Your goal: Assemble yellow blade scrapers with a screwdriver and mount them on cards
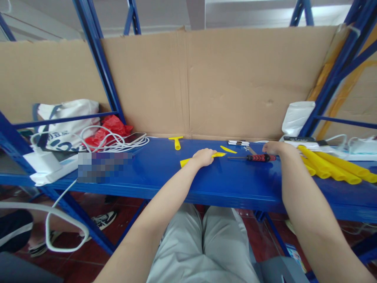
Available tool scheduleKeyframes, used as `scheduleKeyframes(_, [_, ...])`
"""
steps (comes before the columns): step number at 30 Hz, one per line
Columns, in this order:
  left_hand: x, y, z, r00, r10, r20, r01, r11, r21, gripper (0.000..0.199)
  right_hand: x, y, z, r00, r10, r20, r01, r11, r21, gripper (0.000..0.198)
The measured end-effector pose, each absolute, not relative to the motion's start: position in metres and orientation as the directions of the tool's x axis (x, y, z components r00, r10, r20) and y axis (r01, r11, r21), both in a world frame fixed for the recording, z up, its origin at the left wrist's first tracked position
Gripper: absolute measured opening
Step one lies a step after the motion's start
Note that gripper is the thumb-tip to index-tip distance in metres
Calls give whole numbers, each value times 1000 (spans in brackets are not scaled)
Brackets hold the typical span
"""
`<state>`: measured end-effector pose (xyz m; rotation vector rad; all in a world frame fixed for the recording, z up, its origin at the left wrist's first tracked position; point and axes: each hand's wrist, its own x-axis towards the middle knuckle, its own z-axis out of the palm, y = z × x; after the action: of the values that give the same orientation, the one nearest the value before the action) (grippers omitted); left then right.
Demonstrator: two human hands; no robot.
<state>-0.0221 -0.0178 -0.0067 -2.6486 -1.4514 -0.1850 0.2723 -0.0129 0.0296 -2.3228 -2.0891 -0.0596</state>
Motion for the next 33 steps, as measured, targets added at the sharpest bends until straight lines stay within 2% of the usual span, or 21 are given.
scheduleKeyframes(3, [-23, -17, -7, 534, 829, 166, 844, -536, -34, 45, 268, -22, 34, 191, 970, -151, 982, -190, 18, 22])
scheduleKeyframes(8, [-23, -16, -9, 535, 825, 179, 842, -538, -36, 45, 263, -26, 36, 136, 976, -170, 989, -145, -38, 32])
scheduleKeyframes(16, [-23, -19, -4, 479, 825, 300, 872, -485, -61, 53, 232, -17, 26, -108, 990, -92, 983, 92, -161, 31])
scheduleKeyframes(21, [-22, -20, -4, 473, 818, 327, 875, -481, -63, 52, 193, -13, 16, -104, 994, 17, 989, 105, -106, 21])
scheduleKeyframes(26, [-22, -19, -5, 464, 818, 341, 879, -472, -64, 52, 165, -2, -8, -50, 979, 198, 990, 76, -122, 28])
scheduleKeyframes(29, [-22, -19, -5, 464, 819, 339, 880, -471, -65, 52, 158, 4, -19, -45, 965, 259, 977, 96, -191, 34])
scheduleKeyframes(33, [-23, -19, -5, 466, 821, 331, 878, -476, -56, 52, 164, 11, -18, -89, 961, 262, 924, 177, -338, 33])
